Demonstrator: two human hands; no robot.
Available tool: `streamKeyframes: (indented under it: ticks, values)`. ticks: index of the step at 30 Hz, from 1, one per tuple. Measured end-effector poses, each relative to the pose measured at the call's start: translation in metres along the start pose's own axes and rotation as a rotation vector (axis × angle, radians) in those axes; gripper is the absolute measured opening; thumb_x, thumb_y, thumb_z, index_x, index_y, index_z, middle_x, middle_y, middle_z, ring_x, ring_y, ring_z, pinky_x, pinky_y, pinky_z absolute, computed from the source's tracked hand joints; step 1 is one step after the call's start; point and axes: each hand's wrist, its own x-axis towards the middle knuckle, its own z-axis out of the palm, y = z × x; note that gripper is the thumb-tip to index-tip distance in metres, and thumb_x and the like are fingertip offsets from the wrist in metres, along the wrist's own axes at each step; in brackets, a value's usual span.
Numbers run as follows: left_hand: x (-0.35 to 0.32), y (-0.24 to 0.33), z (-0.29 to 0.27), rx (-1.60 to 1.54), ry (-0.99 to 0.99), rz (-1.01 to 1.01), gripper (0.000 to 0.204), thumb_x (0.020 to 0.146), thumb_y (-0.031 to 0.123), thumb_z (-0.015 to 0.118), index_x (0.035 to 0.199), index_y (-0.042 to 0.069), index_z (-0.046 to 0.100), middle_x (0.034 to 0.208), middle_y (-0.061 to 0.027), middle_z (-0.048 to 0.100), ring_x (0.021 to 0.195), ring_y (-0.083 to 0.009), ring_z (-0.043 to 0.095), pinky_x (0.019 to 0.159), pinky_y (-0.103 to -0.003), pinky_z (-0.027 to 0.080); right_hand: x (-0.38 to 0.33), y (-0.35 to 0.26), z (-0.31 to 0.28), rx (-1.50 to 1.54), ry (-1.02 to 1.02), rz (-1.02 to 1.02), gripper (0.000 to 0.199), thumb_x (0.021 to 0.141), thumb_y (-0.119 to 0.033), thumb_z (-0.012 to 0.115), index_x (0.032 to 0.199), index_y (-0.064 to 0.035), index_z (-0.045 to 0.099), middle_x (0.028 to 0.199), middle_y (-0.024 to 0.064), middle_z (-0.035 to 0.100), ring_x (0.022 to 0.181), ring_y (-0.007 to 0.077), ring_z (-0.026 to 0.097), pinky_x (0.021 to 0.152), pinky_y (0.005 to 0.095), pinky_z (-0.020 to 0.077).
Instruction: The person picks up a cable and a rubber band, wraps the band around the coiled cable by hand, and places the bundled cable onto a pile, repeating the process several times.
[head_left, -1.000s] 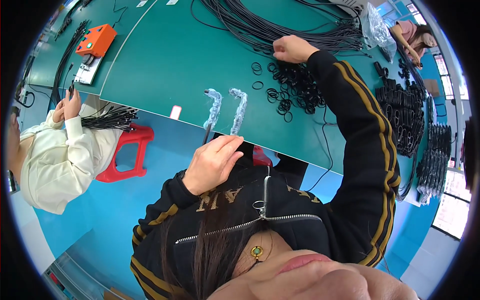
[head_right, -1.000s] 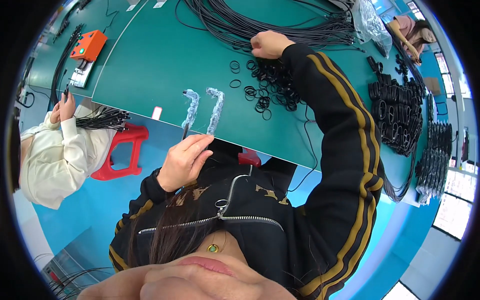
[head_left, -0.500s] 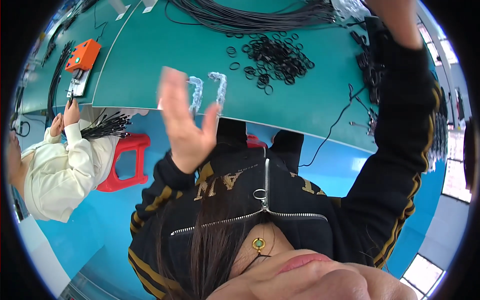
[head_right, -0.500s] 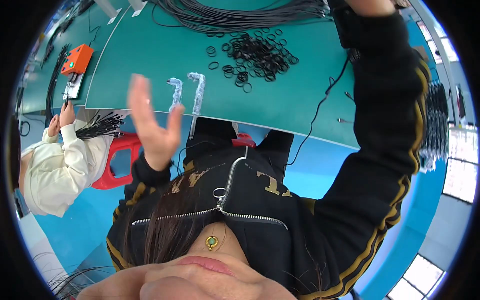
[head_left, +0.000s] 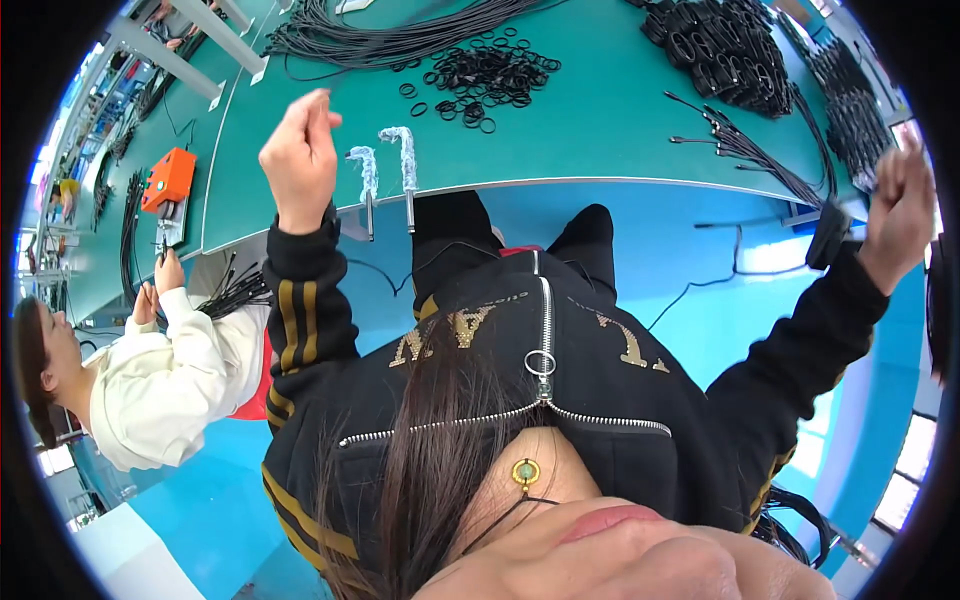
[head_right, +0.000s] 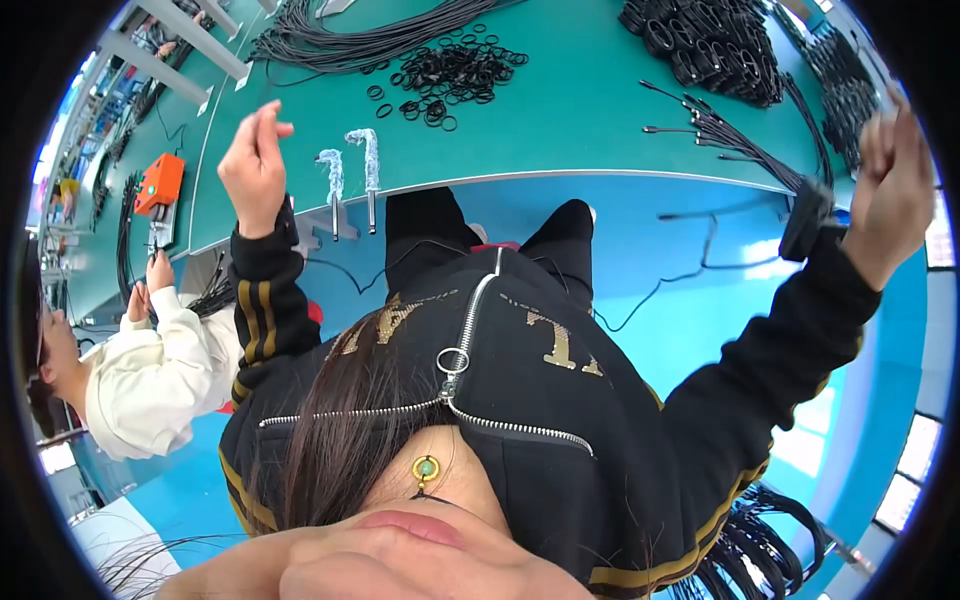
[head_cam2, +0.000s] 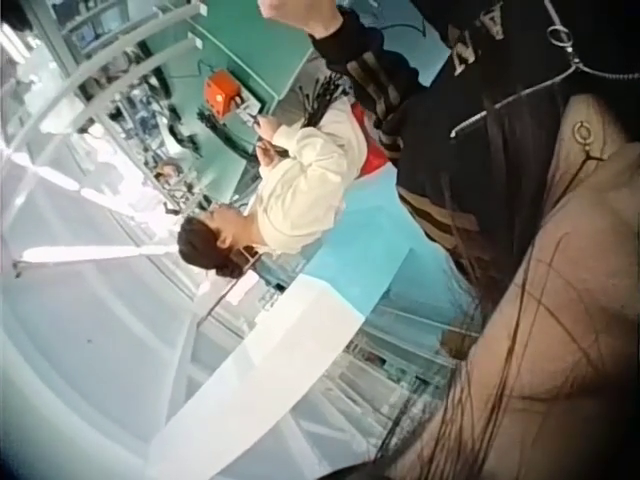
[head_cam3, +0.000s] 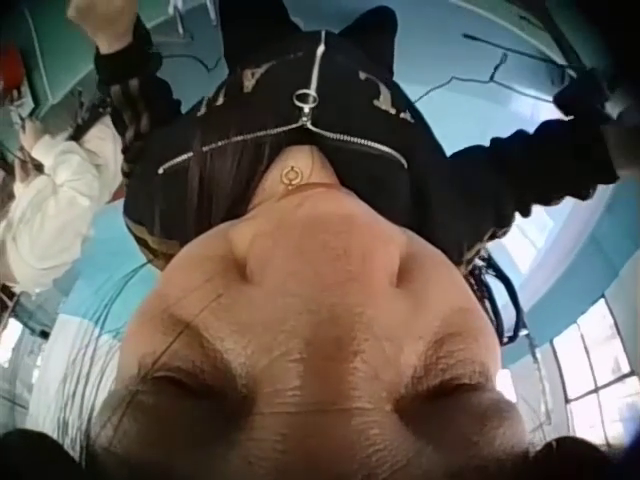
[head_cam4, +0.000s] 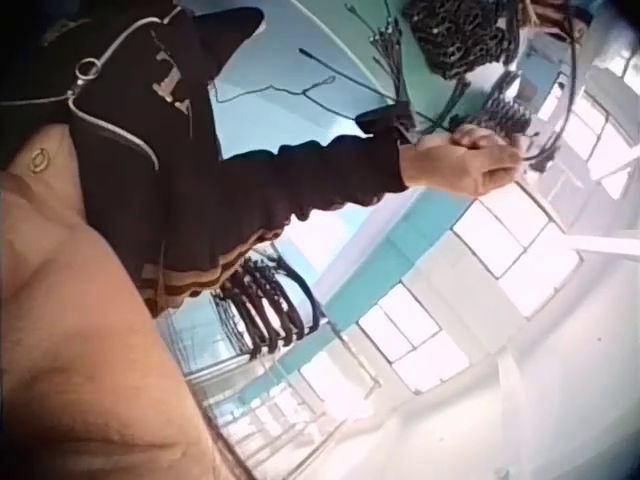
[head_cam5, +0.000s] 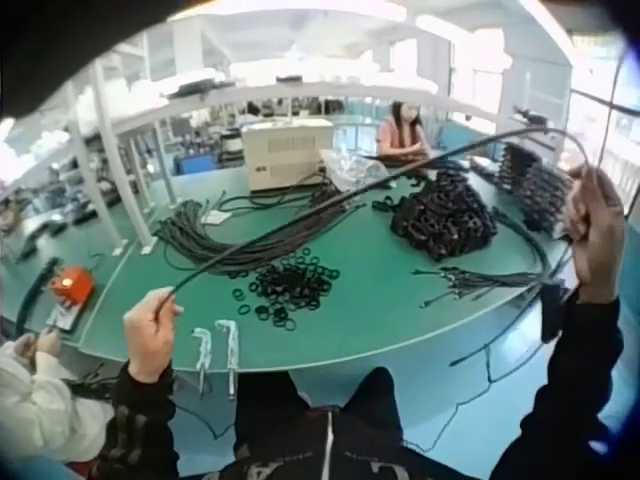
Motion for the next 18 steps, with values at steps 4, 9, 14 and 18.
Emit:
streamKeyframes:
  ticks: [4, 9, 14, 18]
  values:
    - [-0.024, 0.003, -0.009, -0.085, -0.487, -0.051, 0.014, 0.091, 0.011, 0.055, 0.098, 0.001, 0.063, 0.080, -0.0146, 0.066, 0.069, -0.0244, 0.065, 0.061, -0.030, 0.049, -0.088, 0.077, -0.045, -0.453, -0.084, 0.377, 0.027, 0.098, -0.025, 0.052, 0.104, -0.0012, 0.064, 0.071, -0.0010, 0.044, 0.061, 0.0038, 0.035, 0.052, 0.0197, 0.0264]
    - [-0.054, 0.052, 0.017, -0.432, -1.045, -0.099, 0.012, 0.085, 0.002, 0.052, 0.093, -0.001, 0.060, 0.081, -0.0164, 0.063, 0.076, -0.0351, 0.061, 0.066, -0.034, 0.048, -0.175, 0.100, 0.040, -0.907, -0.727, 0.169, 0.037, 0.085, -0.017, 0.066, 0.119, -0.0028, 0.059, 0.111, 0.0162, 0.062, 0.105, 0.0295, 0.060, 0.087, 0.0338, 0.0464]
    - [-0.061, 0.096, 0.065, -0.605, -1.042, -0.016, 0.010, 0.086, 0.001, 0.051, 0.092, -0.002, 0.058, 0.077, -0.0151, 0.061, 0.070, -0.0342, 0.056, 0.065, -0.034, 0.046, -0.192, 0.060, 0.172, -0.065, -0.761, 0.017, 0.039, 0.084, -0.009, 0.066, 0.121, -0.0026, 0.057, 0.109, 0.0158, 0.063, 0.102, 0.0274, 0.062, 0.087, 0.0314, 0.0470]
    - [-0.052, 0.090, 0.067, -0.489, -0.906, -0.012, 0.010, 0.089, 0.004, 0.050, 0.090, -0.002, 0.058, 0.073, -0.0105, 0.060, 0.066, -0.0255, 0.056, 0.063, -0.032, 0.046, -0.176, 0.062, 0.205, 0.057, -0.899, 0.229, 0.029, 0.088, -0.006, 0.061, 0.117, -0.0031, 0.060, 0.093, 0.0067, 0.063, 0.081, 0.0160, 0.060, 0.073, 0.0248, 0.0466]
